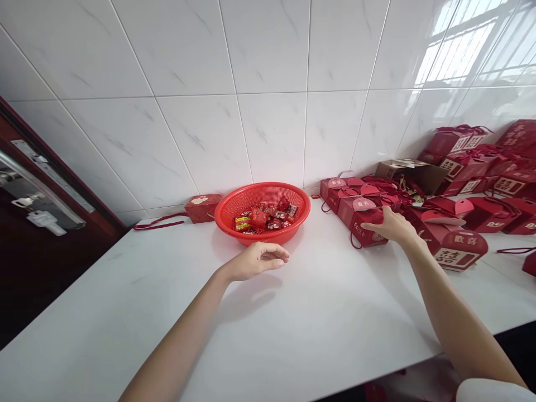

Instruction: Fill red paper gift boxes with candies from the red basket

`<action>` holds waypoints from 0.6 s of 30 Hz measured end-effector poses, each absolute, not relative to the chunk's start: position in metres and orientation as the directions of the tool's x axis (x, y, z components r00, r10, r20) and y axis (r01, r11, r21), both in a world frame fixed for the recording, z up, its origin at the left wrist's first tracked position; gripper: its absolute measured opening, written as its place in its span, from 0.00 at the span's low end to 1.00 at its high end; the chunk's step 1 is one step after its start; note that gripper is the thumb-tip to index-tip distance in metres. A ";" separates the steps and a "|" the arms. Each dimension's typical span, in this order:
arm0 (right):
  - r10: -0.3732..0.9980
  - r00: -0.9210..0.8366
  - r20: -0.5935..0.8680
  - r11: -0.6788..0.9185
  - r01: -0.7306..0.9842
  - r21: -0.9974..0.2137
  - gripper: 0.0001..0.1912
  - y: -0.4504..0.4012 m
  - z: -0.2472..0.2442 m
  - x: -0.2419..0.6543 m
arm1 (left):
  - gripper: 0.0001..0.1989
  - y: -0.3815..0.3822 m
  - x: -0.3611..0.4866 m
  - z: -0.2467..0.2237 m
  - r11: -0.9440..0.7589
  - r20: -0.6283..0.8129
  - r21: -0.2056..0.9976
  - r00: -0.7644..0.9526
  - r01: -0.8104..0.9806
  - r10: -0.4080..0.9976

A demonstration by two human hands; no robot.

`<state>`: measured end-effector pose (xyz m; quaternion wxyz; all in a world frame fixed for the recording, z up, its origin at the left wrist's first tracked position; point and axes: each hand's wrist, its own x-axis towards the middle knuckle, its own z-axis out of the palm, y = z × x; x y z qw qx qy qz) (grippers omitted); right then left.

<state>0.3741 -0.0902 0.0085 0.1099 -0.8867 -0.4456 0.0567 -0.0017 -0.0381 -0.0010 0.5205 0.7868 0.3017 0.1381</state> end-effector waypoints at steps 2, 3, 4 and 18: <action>0.805 0.594 0.002 -0.574 0.779 -0.253 0.45 -0.090 0.009 0.374 | 0.16 -0.038 -0.002 -0.001 -0.278 -0.094 0.902 0.779 0.330 0.620; 0.806 0.592 0.005 -0.571 0.780 -0.256 0.45 -0.091 0.010 0.374 | 0.16 -0.038 -0.002 -0.001 -0.279 -0.093 0.902 0.779 0.329 0.620; 0.807 0.591 0.005 -0.570 0.781 -0.256 0.45 -0.091 0.010 0.374 | 0.16 -0.038 -0.002 0.000 -0.279 -0.091 0.903 0.780 0.327 0.619; 0.798 0.592 0.114 -0.546 0.789 -0.281 0.48 -0.096 0.003 0.365 | 0.16 -0.029 0.002 0.032 -0.429 -0.083 0.820 0.821 0.378 0.565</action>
